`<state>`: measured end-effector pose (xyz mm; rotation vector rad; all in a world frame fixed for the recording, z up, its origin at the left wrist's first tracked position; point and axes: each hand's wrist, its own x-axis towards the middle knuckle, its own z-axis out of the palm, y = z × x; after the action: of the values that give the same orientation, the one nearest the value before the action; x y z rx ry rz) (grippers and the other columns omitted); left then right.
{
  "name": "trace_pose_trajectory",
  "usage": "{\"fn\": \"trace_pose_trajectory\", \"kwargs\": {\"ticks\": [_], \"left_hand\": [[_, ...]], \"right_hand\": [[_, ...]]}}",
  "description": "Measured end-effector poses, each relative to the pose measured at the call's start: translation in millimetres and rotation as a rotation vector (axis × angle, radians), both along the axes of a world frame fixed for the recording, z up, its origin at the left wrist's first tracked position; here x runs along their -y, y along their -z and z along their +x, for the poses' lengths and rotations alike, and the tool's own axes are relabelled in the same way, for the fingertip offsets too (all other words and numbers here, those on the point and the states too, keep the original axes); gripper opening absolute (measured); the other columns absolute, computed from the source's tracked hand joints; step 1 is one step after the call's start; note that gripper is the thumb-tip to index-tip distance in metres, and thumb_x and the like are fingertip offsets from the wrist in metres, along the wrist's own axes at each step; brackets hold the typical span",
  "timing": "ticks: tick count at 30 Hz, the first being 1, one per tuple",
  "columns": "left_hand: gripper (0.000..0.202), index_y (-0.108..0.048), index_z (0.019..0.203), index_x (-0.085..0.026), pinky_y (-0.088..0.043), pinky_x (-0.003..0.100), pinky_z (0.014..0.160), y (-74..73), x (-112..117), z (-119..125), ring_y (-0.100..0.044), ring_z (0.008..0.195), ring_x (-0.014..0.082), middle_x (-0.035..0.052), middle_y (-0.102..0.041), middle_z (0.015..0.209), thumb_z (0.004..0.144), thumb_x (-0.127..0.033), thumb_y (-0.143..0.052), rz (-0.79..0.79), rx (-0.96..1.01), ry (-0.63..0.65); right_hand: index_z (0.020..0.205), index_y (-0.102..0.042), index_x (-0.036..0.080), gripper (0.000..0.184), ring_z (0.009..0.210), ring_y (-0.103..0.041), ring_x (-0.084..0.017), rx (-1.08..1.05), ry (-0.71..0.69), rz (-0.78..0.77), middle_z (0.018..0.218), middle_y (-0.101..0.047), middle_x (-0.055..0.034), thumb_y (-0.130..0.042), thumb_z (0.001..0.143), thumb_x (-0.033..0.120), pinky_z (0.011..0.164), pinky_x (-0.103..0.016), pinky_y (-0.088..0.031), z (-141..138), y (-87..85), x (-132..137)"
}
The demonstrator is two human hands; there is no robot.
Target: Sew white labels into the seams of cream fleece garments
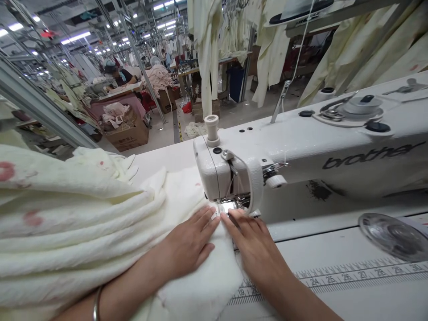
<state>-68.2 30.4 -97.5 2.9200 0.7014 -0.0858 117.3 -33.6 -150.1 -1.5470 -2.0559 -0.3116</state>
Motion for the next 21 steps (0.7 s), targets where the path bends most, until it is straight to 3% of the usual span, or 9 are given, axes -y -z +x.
{"fn": "trace_pose_trajectory", "kwargs": {"ticks": [9, 21], "left_hand": [[0.051, -0.032, 0.138, -0.009, -0.036, 0.046, 0.111, -2.6, -3.9, 1.8, -0.031, 0.137, 0.0301, 0.0199, -0.036, 0.144, 0.092, -0.024, -0.042, -0.008, 0.001, 0.016], [0.046, -0.033, 0.135, -0.011, -0.043, 0.045, 0.106, -2.9, -19.5, 4.6, -0.037, 0.133, 0.029, 0.0178, -0.044, 0.137, 0.094, -0.03, -0.039, -0.021, -0.019, -0.029]], "right_hand": [[0.123, -0.054, 0.013, 0.058, 0.109, -0.049, -0.022, -0.02, -0.005, -0.067, 0.115, -0.058, -0.0094, -0.029, 0.075, -0.009, 0.092, -0.037, -0.038, 2.3, 5.6, 2.0], [0.123, -0.055, 0.014, 0.054, 0.111, -0.052, -0.024, 0.049, 0.057, -0.03, 0.118, -0.058, -0.0095, -0.026, 0.082, -0.007, 0.085, -0.037, -0.052, 2.6, 3.0, -0.1]]}}
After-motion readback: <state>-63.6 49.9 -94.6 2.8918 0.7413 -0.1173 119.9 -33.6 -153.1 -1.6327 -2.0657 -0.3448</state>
